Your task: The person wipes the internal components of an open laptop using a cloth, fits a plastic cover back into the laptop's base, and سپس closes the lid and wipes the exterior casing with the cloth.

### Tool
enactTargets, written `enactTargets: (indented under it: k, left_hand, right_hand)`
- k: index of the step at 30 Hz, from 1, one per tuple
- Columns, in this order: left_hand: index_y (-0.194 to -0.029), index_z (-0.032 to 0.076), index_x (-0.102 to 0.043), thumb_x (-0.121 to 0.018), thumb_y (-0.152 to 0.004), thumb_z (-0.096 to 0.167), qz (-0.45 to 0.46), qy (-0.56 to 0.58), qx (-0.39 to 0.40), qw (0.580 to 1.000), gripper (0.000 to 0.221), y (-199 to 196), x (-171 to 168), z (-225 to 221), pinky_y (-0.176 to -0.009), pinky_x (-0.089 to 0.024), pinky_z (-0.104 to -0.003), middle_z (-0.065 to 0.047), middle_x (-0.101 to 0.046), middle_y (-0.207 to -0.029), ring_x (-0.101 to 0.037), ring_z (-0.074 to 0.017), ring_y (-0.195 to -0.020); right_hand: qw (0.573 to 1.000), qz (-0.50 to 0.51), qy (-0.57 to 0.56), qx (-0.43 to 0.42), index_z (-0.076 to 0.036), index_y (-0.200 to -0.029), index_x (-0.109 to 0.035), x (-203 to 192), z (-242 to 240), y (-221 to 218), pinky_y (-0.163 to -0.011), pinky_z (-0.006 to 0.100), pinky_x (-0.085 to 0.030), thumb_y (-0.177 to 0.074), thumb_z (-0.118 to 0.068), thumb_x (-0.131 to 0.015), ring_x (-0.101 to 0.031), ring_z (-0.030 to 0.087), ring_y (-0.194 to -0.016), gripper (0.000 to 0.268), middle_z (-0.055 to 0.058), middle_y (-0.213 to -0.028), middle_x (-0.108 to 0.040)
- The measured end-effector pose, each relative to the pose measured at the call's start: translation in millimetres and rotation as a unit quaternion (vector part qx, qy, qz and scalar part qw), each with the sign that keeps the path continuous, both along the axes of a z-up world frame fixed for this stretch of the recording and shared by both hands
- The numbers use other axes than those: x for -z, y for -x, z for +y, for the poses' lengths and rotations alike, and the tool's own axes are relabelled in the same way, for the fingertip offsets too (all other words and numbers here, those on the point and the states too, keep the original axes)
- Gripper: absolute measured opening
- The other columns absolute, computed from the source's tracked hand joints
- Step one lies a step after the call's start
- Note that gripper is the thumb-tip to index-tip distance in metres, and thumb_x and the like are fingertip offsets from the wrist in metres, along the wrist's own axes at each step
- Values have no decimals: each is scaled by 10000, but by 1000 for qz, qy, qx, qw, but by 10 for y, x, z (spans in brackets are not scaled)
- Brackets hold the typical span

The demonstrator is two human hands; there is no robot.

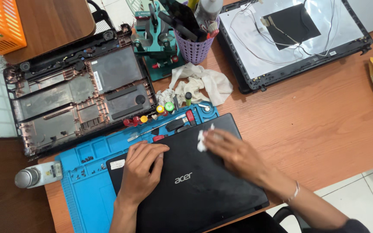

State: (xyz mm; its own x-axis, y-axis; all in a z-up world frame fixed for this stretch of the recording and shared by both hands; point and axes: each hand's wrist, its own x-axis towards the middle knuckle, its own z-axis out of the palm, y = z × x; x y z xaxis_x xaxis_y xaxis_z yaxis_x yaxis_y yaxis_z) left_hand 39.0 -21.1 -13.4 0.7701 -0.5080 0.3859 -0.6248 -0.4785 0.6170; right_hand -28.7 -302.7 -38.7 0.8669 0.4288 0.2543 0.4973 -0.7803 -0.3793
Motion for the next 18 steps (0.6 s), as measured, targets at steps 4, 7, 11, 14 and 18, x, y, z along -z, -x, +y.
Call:
enactTargets:
  k: [4, 7, 11, 14, 18]
  left_hand:
    - [-1006, 56, -725, -670, -889, 4, -8, 0, 2, 1000, 139, 1, 3, 6, -986, -482, -424, -64, -739, -968, -693, -245, -959]
    - [-1006, 55, -724, -668, -886, 3, -9, -3, 2, 1000, 142, -9, -1, 7, -979, -483, -422, -65, -738, -966, -691, -248, -958]
    - [-1003, 50, -719, -666, -878, 5, -9, -8, 6, 1000, 143, 1, 5, 11, -977, -478, -424, -67, -736, -965, -689, -248, -953]
    - [-1004, 55, -721, -667, -885, 8, -6, -9, 6, 1000, 140, 2, 16, 7, -971, -479, -418, -60, -737, -966, -690, -241, -953]
    - [-1010, 59, -721, -665, -885, 6, -6, -11, 6, 1000, 146, 8, 18, 18, -974, -482, -416, -54, -737, -973, -689, -237, -956]
  right_hand:
    - [999, -29, -8, 38, -1, -1314, -648, -26, -21, -168, -1005, 384, -585, -726, 141, -614, -575, 297, -1331, 605, 103, -1406, -624]
    - [1000, -26, -7, 3, 26, -1307, -634, -39, 122, -9, -1003, 383, -577, -715, 116, -622, -569, 316, -1319, 599, 126, -1410, -602]
    - [999, -28, 7, -43, 51, -1326, -632, -27, 160, 10, -990, 388, -569, -664, 126, -602, -565, 339, -1305, 668, 143, -1429, -599]
    - [999, -35, 0, 8, 9, -1324, -646, -5, 72, -196, -1010, 386, -568, -732, 125, -621, -575, 313, -1312, 604, 110, -1427, -616]
    - [999, -37, 2, 20, 43, -1340, -614, 11, 121, -115, -1032, 387, -567, -782, 107, -635, -564, 326, -1322, 563, 155, -1422, -602]
